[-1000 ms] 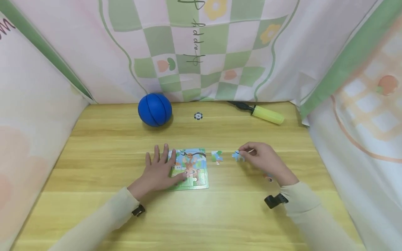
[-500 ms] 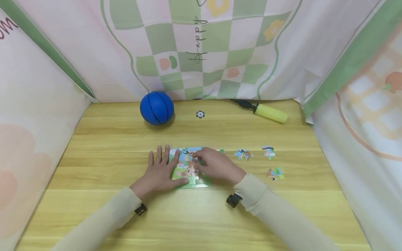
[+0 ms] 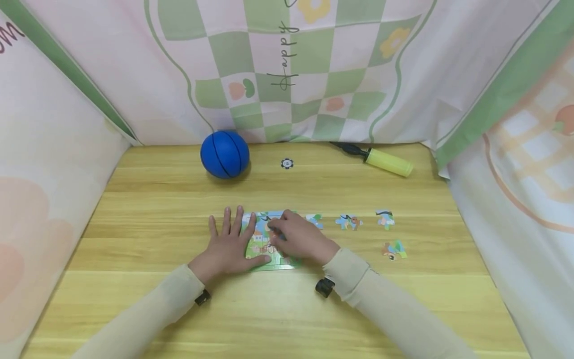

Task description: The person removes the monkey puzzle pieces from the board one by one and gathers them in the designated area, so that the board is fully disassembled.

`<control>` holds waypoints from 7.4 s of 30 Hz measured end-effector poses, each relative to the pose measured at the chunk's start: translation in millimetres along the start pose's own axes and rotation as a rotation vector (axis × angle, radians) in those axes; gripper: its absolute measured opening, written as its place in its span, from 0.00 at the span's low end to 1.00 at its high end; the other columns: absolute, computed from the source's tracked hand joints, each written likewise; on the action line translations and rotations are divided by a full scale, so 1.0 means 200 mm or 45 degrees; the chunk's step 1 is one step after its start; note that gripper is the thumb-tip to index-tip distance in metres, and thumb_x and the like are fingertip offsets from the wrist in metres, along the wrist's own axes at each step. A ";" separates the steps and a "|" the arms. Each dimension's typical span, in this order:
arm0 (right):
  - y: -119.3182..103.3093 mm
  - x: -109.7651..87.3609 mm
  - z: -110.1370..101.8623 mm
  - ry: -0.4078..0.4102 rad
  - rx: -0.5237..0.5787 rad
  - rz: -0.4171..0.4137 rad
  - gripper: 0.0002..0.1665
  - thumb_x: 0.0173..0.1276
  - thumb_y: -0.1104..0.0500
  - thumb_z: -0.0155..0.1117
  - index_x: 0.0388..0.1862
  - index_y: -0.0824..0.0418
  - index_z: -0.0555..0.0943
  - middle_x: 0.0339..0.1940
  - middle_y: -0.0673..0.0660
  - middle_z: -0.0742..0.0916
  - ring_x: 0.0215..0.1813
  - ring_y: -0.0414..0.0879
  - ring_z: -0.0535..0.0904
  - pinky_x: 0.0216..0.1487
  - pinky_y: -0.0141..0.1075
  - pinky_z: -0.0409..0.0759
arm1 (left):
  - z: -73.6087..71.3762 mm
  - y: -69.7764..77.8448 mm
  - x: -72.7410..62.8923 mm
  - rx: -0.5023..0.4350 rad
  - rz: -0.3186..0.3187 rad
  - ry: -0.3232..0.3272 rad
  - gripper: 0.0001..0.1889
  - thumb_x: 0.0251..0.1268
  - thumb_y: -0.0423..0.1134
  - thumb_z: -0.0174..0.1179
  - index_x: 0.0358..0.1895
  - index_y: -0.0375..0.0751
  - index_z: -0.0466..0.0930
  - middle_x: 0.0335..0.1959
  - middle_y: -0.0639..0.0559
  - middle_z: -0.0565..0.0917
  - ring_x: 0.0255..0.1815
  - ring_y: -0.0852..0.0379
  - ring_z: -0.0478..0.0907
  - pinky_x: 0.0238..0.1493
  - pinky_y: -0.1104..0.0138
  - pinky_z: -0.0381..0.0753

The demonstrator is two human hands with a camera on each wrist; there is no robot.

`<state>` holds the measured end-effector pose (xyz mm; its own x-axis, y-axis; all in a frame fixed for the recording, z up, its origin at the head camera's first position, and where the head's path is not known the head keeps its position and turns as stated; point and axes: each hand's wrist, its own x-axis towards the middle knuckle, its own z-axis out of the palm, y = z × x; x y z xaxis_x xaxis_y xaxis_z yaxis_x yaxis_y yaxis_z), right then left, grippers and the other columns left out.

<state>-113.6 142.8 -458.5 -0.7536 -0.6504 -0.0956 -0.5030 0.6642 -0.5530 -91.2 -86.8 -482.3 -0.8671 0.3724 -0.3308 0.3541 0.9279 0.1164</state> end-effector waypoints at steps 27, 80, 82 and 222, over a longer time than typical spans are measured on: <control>0.14 -0.22 -0.17 0.246 0.635 0.168 0.14 0.74 0.54 0.67 0.53 0.58 0.83 0.41 0.51 0.86 0.44 0.48 0.83 0.48 0.40 0.83 | -0.04 0.03 -0.02 0.179 -0.016 -0.009 0.60 0.49 0.91 0.23 0.83 0.61 0.30 0.82 0.38 0.29 0.79 0.30 0.26 0.62 0.24 0.25; 0.14 -0.24 -0.16 0.224 0.187 0.220 0.10 0.74 0.55 0.66 0.48 0.58 0.86 0.37 0.45 0.86 0.39 0.40 0.81 0.42 0.39 0.82 | -0.01 -0.12 -0.06 0.084 0.038 0.020 0.61 0.54 0.88 0.29 0.84 0.49 0.38 0.83 0.40 0.35 0.81 0.37 0.27 0.68 0.40 0.13; 0.08 -0.15 -0.14 0.181 0.203 0.149 0.12 0.74 0.56 0.66 0.50 0.60 0.86 0.37 0.45 0.86 0.38 0.39 0.81 0.41 0.38 0.82 | -0.02 -0.13 -0.06 0.093 0.039 0.010 0.61 0.54 0.88 0.29 0.84 0.49 0.39 0.82 0.40 0.35 0.81 0.37 0.27 0.69 0.40 0.14; 0.27 -0.84 -0.35 0.235 0.353 0.229 0.08 0.73 0.60 0.67 0.48 0.59 0.84 0.40 0.49 0.86 0.42 0.43 0.83 0.44 0.35 0.83 | -0.09 0.11 0.05 -0.041 0.256 -0.113 0.66 0.51 0.85 0.50 0.83 0.46 0.36 0.82 0.39 0.27 0.81 0.39 0.25 0.72 0.42 0.20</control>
<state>-43.1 313.6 -414.0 -0.8955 -0.4387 -0.0748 -0.2414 0.6201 -0.7464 -97.9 -61.6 -465.8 -0.7455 0.5482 -0.3791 0.5040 0.8359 0.2174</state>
